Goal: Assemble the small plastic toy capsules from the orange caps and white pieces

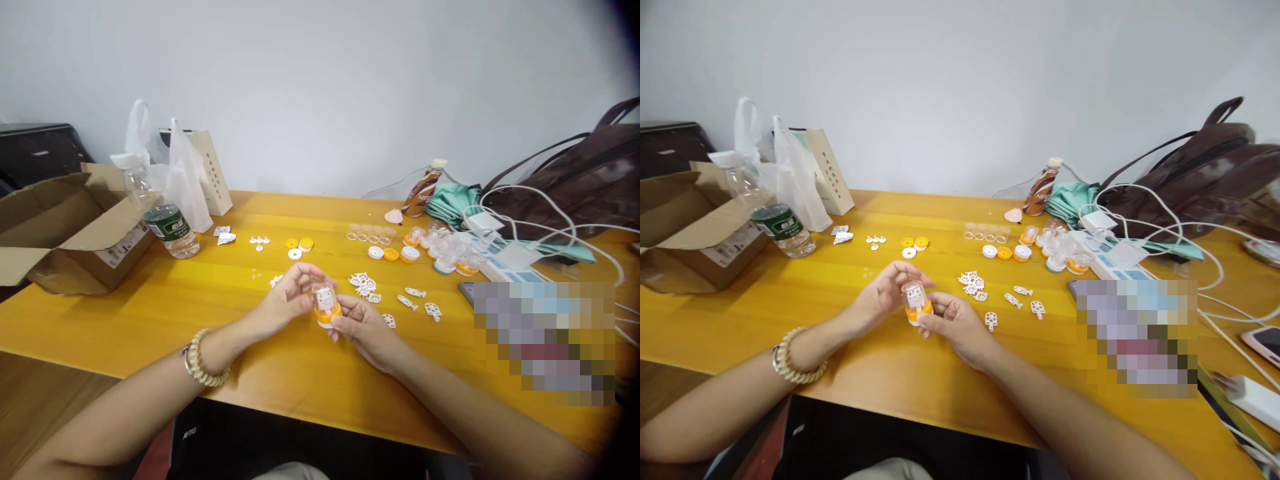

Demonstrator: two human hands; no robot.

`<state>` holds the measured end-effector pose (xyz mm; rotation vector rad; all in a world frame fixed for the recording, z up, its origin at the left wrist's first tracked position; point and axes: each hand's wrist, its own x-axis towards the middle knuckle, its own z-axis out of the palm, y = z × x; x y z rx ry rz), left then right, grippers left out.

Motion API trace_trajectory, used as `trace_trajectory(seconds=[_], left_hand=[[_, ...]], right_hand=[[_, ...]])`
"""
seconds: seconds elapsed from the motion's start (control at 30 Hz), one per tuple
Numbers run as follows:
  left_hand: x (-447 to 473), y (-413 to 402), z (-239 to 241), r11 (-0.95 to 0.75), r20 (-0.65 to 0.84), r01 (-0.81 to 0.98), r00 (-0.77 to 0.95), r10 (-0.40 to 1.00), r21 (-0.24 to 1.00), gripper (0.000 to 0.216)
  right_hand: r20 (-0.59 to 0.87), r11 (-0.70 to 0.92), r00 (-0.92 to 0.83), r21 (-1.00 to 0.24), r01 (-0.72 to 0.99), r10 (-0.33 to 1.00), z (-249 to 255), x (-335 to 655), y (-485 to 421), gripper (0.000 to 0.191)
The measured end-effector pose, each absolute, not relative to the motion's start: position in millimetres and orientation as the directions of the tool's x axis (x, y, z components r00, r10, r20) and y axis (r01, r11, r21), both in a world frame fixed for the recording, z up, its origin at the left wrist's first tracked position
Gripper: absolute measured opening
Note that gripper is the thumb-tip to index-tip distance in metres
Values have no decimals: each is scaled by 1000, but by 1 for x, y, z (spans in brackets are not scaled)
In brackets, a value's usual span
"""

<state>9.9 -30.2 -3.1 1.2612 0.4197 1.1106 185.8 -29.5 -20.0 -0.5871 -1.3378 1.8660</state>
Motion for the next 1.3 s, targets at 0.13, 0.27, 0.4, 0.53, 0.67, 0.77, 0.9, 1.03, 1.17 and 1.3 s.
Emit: trace_trajectory(seconds=[0.13, 0.27, 0.4, 0.53, 0.67, 0.77, 0.9, 1.03, 1.17, 1.3], left_hand=[[10, -30, -3, -114, 261, -321, 463, 847, 940, 26], [9, -32, -3, -137, 291, -345, 446, 847, 928, 49], [9, -35, -1, -91, 281, -369, 500, 819, 925, 57], [11, -34, 1, -115, 256, -320, 445, 858, 940, 42], [12, -34, 4, -186, 232, -149, 420, 877, 971, 20], [12, -34, 6, -253, 293, -148, 460, 838, 956, 27], [10, -33, 3, -226, 307, -214, 524, 794, 950, 30], [8, -29, 1, -187, 264, -189, 602, 753, 964, 37], [7, -30, 3, -151, 239, -187, 678, 695, 971, 41], [8, -33, 7, -54, 199, -224, 697, 689, 973, 35]], right_hand=[[64, -169, -605, -932, -321, 793, -19, 186, -29, 26], [58, -165, -597, -936, -311, 800, -20, 186, -29, 29], [60, -165, -609, -937, -307, 791, -20, 186, -29, 29], [60, -159, -600, -939, -305, 798, -19, 186, -29, 27], [59, -135, -589, -950, -280, 806, -23, 185, -29, 23], [83, -104, -580, -954, -282, 811, -26, 185, -30, 29], [94, -89, -596, -959, -270, 797, -28, 185, -32, 31], [98, -121, -599, -942, -314, 794, -27, 186, -31, 33], [71, -207, -625, -910, -360, 777, -25, 186, -30, 33], [16, -327, -706, -879, -347, 708, -23, 186, -33, 35]])
